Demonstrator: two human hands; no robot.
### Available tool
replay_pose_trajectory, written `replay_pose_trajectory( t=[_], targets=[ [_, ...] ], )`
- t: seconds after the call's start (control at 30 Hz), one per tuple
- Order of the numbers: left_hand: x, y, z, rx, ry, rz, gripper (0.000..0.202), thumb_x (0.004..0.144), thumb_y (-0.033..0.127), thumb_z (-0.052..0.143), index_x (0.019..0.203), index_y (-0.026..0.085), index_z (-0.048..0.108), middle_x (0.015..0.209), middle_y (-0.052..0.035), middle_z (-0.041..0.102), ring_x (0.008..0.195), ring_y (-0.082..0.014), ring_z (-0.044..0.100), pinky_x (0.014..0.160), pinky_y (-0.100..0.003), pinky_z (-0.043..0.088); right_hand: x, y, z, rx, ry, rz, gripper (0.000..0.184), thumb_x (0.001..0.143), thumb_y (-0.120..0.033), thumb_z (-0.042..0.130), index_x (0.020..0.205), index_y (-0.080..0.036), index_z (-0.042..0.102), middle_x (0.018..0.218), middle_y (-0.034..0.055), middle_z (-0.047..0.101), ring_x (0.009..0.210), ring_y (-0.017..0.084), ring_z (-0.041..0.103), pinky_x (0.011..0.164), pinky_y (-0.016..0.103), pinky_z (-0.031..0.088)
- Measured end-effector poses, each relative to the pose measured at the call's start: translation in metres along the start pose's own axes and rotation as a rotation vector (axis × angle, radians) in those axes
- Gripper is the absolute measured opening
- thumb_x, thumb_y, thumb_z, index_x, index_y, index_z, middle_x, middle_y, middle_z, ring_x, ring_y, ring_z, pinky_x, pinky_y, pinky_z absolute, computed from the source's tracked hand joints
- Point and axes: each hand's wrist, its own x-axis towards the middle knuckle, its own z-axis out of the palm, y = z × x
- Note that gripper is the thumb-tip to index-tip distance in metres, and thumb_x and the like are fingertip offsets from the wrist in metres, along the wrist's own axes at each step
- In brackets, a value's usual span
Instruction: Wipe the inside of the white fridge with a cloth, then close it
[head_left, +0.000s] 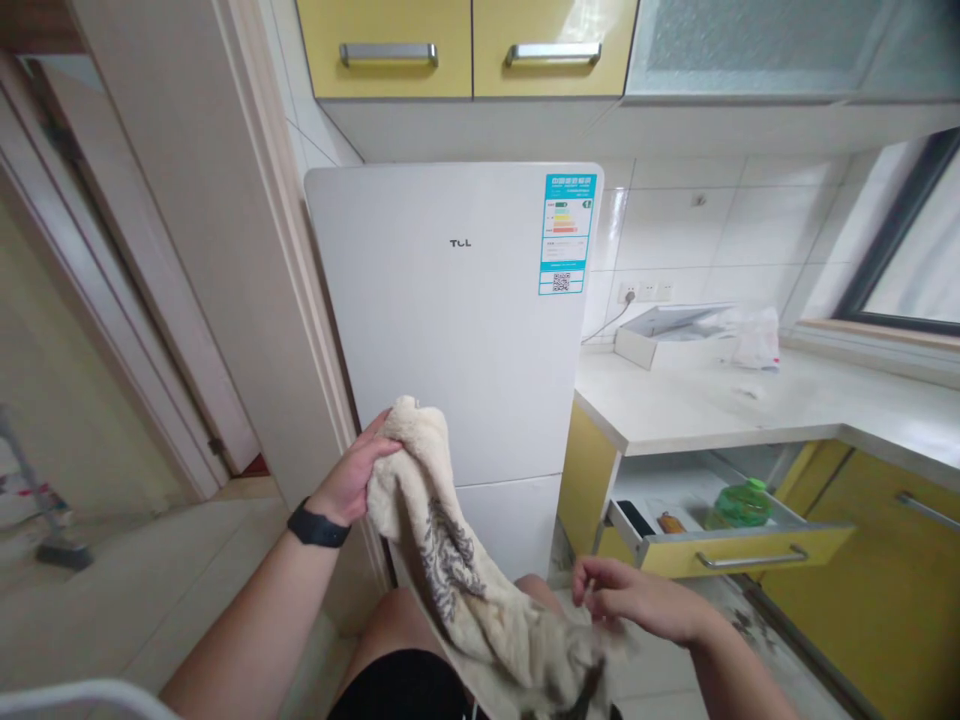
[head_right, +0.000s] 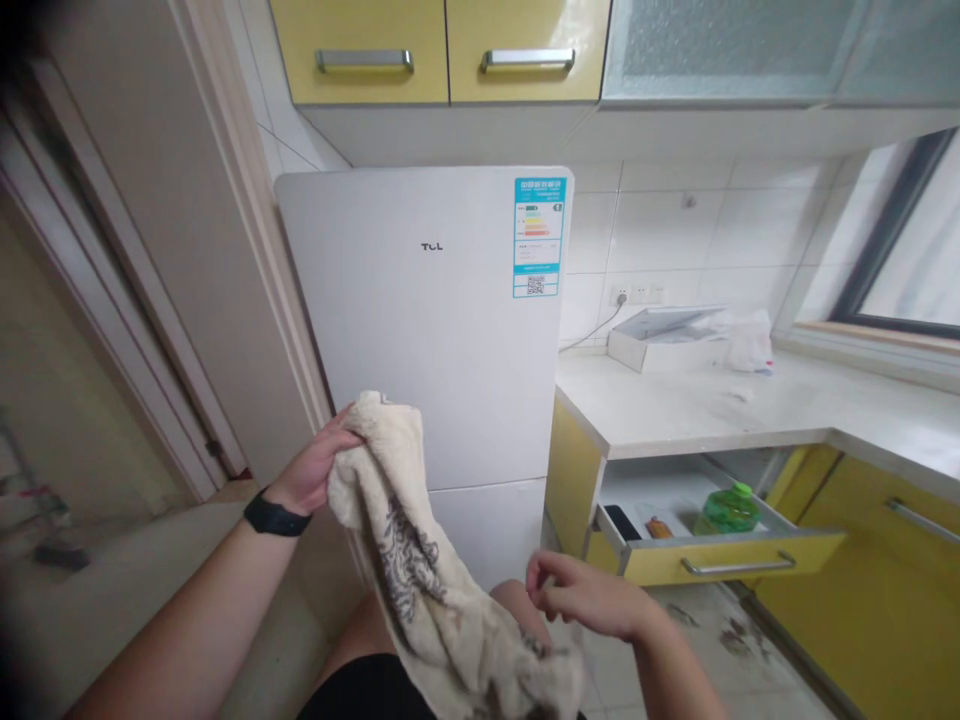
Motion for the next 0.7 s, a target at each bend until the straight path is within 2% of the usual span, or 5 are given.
replay_pose_trajectory(
  t=[0.2,0.37,0.47,0.57,0.7],
  targets=[
    [0.032,0.052,0.067,0.182,-0.350,0.078,0.037,0.076,0.016,0.074,0.112,0.017,0.065,0.107,-0.0074,0.065,0.089,-0.0160,0.064,0.077,-0.026,0.052,0.072,-0.055,-0.013,-0.043,0.205,-0.245,0.036,0.092,-0.033,0.052,0.126,-0.019,0.049,0.126,0.0042,0.053,0.102,0.013,0.052,0.088,0.028,0.044],
    [0.036,0.088,0.103,0.462,-0.581,0.260,0.027,0.088,0.026,0.067,0.115,0.027,0.070,0.111,-0.0050,0.065,0.103,-0.0134,0.063,0.088,-0.021,0.048,0.116,-0.090,-0.024,0.165,-0.106,-0.582,0.062,0.082,-0.013,0.065,0.140,-0.016,0.044,0.139,0.0094,0.047,0.127,0.018,0.047,0.109,0.033,0.037],
    [0.039,0.108,0.110,0.779,-0.604,0.393,0.028,0.090,0.020,0.062,0.117,0.026,0.069,0.116,-0.0021,0.065,0.108,-0.0103,0.061,0.094,-0.017,0.044,0.115,-0.103,-0.026,0.239,-0.337,-0.540,0.044,0.085,-0.020,0.064,0.127,-0.009,0.056,0.124,0.0159,0.058,0.113,0.022,0.058,0.099,0.037,0.044],
    [0.044,0.120,0.110,1.057,-0.542,0.467,0.034,0.087,0.011,0.054,0.115,0.023,0.070,0.115,0.0013,0.065,0.108,-0.0097,0.061,0.095,-0.017,0.043,0.106,-0.112,-0.019,0.231,-0.445,-0.565,0.056,0.086,-0.033,0.066,0.136,-0.014,0.049,0.133,0.0188,0.051,0.117,0.026,0.056,0.097,0.042,0.045],
    [0.051,0.125,0.113,1.180,-0.411,0.488,0.036,0.081,0.012,0.054,0.110,0.022,0.072,0.110,0.0042,0.066,0.104,-0.0086,0.061,0.094,-0.017,0.043,0.108,-0.124,0.013,-0.112,-0.096,-0.418,0.081,0.073,-0.049,0.078,0.140,-0.024,0.040,0.136,0.0076,0.046,0.112,0.017,0.056,0.090,0.031,0.050]
  ],
)
